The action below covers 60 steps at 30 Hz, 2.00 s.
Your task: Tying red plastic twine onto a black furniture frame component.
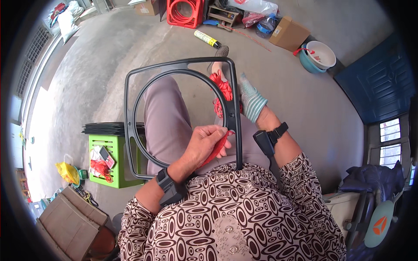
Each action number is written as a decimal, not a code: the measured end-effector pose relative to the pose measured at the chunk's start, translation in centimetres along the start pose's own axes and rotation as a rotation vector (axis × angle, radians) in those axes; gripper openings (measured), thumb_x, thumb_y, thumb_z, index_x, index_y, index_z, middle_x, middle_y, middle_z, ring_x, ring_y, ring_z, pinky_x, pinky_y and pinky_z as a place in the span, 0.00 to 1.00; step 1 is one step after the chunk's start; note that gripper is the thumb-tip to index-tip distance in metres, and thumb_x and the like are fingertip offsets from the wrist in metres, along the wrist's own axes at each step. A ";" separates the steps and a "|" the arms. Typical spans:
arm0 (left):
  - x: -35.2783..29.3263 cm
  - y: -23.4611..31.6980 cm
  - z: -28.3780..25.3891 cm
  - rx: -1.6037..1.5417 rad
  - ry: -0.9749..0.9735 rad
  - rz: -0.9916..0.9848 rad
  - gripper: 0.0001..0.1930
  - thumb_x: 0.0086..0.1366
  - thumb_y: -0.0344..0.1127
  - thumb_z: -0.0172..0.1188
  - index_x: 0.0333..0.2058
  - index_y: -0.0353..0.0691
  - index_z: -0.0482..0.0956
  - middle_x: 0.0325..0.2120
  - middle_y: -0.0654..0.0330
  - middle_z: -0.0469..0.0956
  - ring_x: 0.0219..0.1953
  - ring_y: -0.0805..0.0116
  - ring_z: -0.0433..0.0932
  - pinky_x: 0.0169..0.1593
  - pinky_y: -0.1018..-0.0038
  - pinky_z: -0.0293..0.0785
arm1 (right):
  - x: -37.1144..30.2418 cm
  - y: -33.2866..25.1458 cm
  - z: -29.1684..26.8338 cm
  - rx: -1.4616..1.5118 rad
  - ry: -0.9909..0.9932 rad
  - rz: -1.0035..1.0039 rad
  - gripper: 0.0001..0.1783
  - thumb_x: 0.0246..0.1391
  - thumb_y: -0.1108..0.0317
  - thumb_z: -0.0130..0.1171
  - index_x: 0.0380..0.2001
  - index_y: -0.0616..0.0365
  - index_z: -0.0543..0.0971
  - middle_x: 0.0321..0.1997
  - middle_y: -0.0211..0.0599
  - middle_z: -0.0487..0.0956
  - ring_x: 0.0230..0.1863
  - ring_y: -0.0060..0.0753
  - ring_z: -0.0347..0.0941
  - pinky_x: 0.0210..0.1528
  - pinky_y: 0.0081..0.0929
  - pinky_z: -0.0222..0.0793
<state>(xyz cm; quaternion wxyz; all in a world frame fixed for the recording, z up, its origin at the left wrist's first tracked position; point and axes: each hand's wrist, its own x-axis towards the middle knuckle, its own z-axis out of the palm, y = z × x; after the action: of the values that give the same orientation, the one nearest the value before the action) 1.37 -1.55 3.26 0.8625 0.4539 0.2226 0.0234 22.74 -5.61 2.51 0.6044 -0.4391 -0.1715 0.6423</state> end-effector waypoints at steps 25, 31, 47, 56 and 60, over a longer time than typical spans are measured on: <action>-4.4 6.1 -5.7 0.727 -0.260 -0.250 0.13 0.64 0.37 0.52 0.30 0.33 0.79 0.13 0.66 0.72 0.12 0.81 0.68 0.16 0.85 0.63 | -6.1 -6.6 0.6 0.071 0.269 -0.366 0.21 0.55 0.56 0.58 0.46 0.58 0.71 0.43 0.38 0.76 0.42 0.32 0.75 0.45 0.34 0.74; -2.8 1.8 -3.4 0.409 -0.330 -0.082 0.12 0.61 0.34 0.57 0.40 0.33 0.75 0.28 0.70 0.74 0.29 0.85 0.68 0.32 0.86 0.64 | -2.6 -5.0 5.1 -0.132 0.128 -0.397 0.22 0.56 0.58 0.57 0.49 0.60 0.70 0.43 0.37 0.76 0.43 0.30 0.76 0.43 0.32 0.75; 0.0 -1.6 -3.4 0.967 0.099 0.663 0.14 0.63 0.39 0.56 0.27 0.33 0.78 0.21 0.66 0.75 0.24 0.81 0.68 0.32 0.79 0.69 | -3.5 -1.9 8.0 -2.030 -0.113 -0.584 0.19 0.44 0.55 0.60 0.34 0.59 0.78 0.35 0.39 0.77 0.40 0.44 0.74 0.48 0.35 0.68; -4.4 2.0 -1.0 0.335 0.028 0.028 0.11 0.64 0.36 0.57 0.30 0.34 0.81 0.22 0.70 0.74 0.26 0.84 0.68 0.30 0.85 0.63 | -5.5 -6.1 4.8 -0.641 -0.038 -0.794 0.15 0.53 0.61 0.54 0.40 0.58 0.76 0.38 0.30 0.79 0.42 0.27 0.72 0.48 0.24 0.68; -4.5 1.8 -2.0 0.249 0.052 0.056 0.11 0.64 0.38 0.57 0.29 0.35 0.80 0.22 0.69 0.75 0.25 0.85 0.68 0.29 0.85 0.64 | -1.6 -0.5 6.2 -0.405 -0.045 -0.781 0.15 0.53 0.61 0.54 0.41 0.58 0.76 0.38 0.31 0.79 0.42 0.27 0.73 0.47 0.24 0.68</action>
<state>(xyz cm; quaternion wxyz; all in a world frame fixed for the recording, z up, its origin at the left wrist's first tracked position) -3.17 -0.05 5.38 0.7924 0.5627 0.2334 0.0317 18.06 -5.04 6.89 0.6997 -0.4366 -0.4602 0.3286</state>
